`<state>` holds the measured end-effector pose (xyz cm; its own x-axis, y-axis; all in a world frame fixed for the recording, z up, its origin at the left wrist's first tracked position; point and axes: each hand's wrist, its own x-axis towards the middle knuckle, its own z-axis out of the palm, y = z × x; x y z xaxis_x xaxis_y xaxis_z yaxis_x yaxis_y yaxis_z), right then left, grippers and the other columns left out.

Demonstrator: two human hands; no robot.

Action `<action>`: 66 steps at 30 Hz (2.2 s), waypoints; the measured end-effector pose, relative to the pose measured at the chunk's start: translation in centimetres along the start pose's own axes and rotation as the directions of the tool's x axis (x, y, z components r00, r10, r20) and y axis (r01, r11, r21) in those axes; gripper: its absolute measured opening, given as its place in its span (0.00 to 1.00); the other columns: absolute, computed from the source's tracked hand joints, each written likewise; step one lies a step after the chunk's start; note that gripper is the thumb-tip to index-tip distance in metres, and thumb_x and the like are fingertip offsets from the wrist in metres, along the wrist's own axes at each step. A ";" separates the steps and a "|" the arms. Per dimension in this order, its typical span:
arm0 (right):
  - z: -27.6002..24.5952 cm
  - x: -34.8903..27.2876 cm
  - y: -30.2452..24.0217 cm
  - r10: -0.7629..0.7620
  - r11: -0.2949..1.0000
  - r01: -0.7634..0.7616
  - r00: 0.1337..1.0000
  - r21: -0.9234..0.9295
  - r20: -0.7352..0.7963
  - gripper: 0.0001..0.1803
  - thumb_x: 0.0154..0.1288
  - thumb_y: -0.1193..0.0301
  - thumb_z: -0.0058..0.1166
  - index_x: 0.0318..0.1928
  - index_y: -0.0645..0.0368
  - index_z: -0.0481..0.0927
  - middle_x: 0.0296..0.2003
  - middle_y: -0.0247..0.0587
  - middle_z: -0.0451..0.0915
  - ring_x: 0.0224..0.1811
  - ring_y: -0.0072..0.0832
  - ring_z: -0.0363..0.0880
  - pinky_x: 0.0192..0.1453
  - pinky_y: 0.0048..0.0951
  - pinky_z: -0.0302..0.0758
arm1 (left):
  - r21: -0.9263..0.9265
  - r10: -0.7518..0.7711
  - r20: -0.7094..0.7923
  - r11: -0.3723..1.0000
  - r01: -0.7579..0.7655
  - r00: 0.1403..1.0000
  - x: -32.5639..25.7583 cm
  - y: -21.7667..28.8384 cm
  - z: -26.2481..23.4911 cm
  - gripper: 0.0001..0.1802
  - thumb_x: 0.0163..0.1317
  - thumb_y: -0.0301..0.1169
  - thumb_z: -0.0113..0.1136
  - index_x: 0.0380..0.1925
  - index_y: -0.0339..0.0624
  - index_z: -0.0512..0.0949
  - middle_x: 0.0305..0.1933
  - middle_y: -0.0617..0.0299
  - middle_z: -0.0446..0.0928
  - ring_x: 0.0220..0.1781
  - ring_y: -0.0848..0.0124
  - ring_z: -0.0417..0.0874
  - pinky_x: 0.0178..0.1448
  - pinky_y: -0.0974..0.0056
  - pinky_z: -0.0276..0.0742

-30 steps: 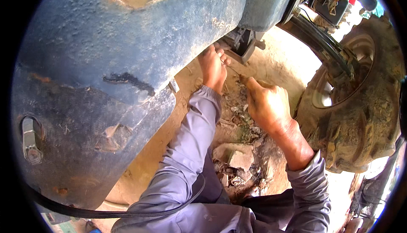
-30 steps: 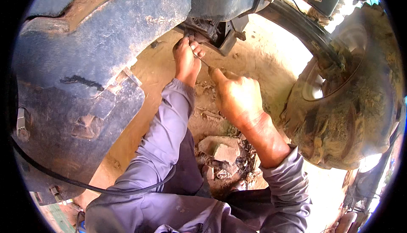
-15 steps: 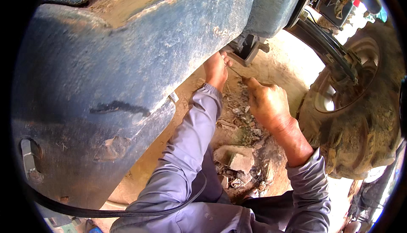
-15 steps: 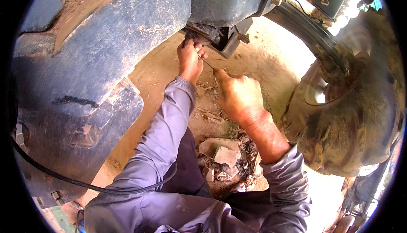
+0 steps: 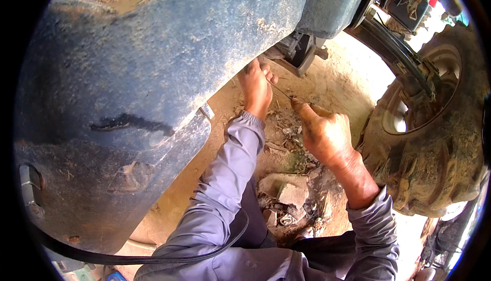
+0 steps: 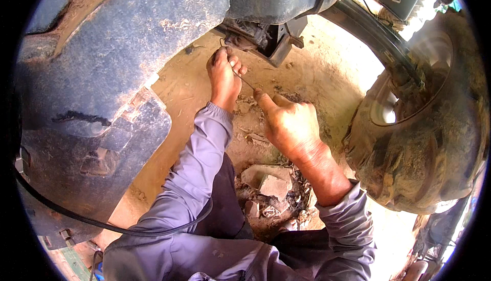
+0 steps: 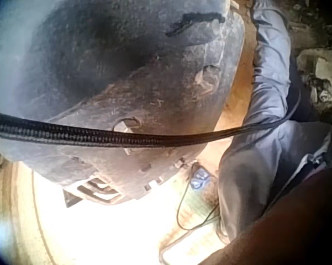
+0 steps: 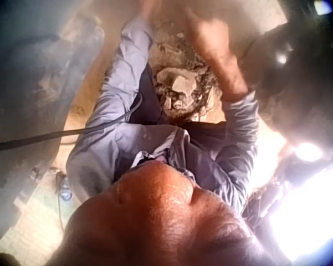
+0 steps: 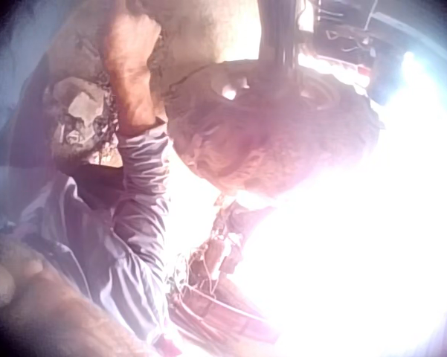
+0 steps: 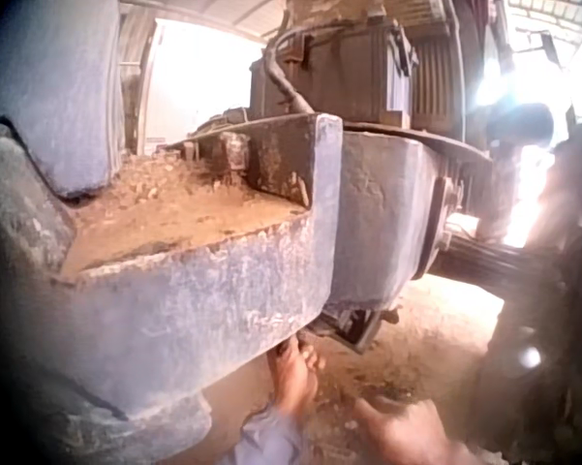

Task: The person works on the undercarriage and front grill of a tractor, using a tool to adjust or fasten components and then handling the front grill pieces by hand.

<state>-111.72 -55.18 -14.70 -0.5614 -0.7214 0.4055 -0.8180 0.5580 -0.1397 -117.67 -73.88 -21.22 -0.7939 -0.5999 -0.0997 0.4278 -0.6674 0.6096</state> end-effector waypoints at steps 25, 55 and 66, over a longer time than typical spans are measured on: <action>-0.3 0.9 1.3 0.165 0.969 -0.133 0.975 0.207 -0.147 0.13 0.65 0.82 0.53 0.49 0.60 0.82 0.44 0.51 0.85 0.43 0.43 0.87 0.44 0.33 0.83 | 0.205 0.302 -0.172 0.942 -0.266 0.937 5.4 -1.6 0.6 0.08 0.60 0.19 0.59 0.40 0.35 0.75 0.35 0.60 0.78 0.26 0.72 0.76 0.29 0.64 0.77; -1.4 1.8 1.2 0.150 0.981 -0.131 0.979 0.140 -0.139 0.13 0.64 0.75 0.55 0.50 0.51 0.80 0.29 0.51 0.82 0.30 0.50 0.83 0.33 0.45 0.77 | 0.176 0.163 -0.062 0.973 -0.150 0.985 7.7 -1.1 -1.6 0.07 0.59 0.18 0.59 0.39 0.29 0.79 0.36 0.54 0.83 0.32 0.65 0.86 0.33 0.62 0.84; -2.7 2.9 1.1 0.147 0.988 -0.145 0.989 0.053 -0.036 0.13 0.64 0.74 0.53 0.49 0.51 0.79 0.28 0.50 0.82 0.31 0.51 0.82 0.35 0.49 0.79 | 0.357 0.286 -0.100 0.904 -0.234 0.953 5.3 0.6 -1.9 0.09 0.66 0.31 0.61 0.37 0.34 0.79 0.32 0.57 0.81 0.23 0.71 0.80 0.24 0.67 0.74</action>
<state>-113.85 -55.53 -11.20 -0.6704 -0.6165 0.4128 -0.7337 0.6339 -0.2448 -120.74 -78.31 -22.88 -0.5907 -0.8069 0.0004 0.4183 -0.3058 0.8553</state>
